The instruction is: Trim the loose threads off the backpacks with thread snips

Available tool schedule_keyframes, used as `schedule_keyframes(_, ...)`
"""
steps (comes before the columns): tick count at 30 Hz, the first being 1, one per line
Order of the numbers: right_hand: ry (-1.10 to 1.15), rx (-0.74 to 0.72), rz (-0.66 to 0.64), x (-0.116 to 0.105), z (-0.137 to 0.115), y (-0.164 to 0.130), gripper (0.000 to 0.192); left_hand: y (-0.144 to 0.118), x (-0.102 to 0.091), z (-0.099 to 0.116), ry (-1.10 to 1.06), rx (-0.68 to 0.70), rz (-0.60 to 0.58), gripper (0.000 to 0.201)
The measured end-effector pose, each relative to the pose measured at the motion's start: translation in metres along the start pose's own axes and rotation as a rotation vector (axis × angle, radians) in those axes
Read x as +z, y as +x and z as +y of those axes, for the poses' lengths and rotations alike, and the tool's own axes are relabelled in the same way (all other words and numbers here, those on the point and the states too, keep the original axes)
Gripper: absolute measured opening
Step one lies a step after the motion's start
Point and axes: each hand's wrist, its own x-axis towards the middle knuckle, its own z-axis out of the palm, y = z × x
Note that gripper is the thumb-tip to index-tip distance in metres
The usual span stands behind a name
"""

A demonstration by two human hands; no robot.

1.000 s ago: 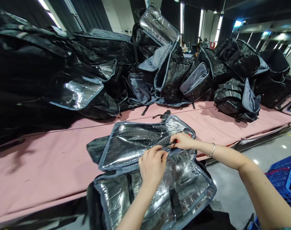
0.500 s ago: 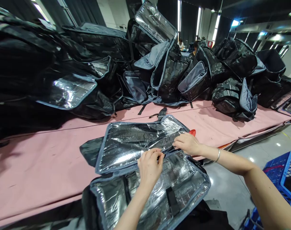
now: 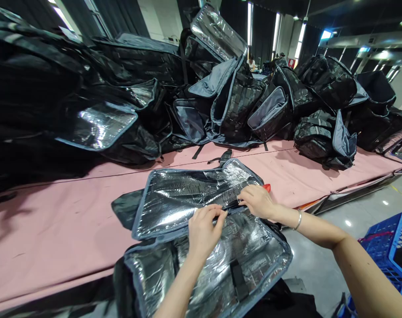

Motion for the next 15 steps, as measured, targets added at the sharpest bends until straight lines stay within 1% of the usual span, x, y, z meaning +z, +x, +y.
schedule_keyframes(2, 0.183, 0.181, 0.065, -0.001, -0.006, -0.005, 0.007, 0.004, -0.012, -0.005, -0.164, -0.022, -0.015, 0.035)
schedule_keyframes(4, 0.361, 0.332, 0.108, -0.003, -0.014, -0.01, 0.009, 0.008, -0.025, -0.014, -0.224, -0.076, -0.003, 0.035)
schedule_keyframes(5, 0.436, 0.391, 0.115, -0.004, -0.018, -0.011, 0.01, 0.01, -0.031, -0.018, -0.19, -0.095, -0.001, 0.031)
schedule_keyframes(7, 0.571, 0.499, 0.114, -0.003, -0.026, -0.013, 0.011, 0.014, -0.04, -0.028, -0.022, -0.073, -0.049, 0.022)
schedule_keyframes(9, 0.749, 0.606, 0.086, 0.001, -0.034, -0.013, 0.014, 0.016, -0.042, -0.036, 0.172, 0.006, -0.131, 0.017)
schedule_keyframes(11, 0.968, 0.711, 0.036, 0.007, -0.043, -0.011, 0.021, 0.015, -0.038, -0.04, 0.327, 0.099, -0.163, 0.016)
schedule_keyframes(13, 1.152, 0.827, -0.036, 0.015, -0.051, -0.008, 0.029, 0.012, -0.033, -0.039, 0.44, 0.188, -0.112, 0.02)
schedule_keyframes(15, 1.296, 0.945, -0.105, 0.02, -0.058, -0.006, 0.037, 0.007, -0.03, -0.034, 0.496, 0.276, -0.019, 0.022)
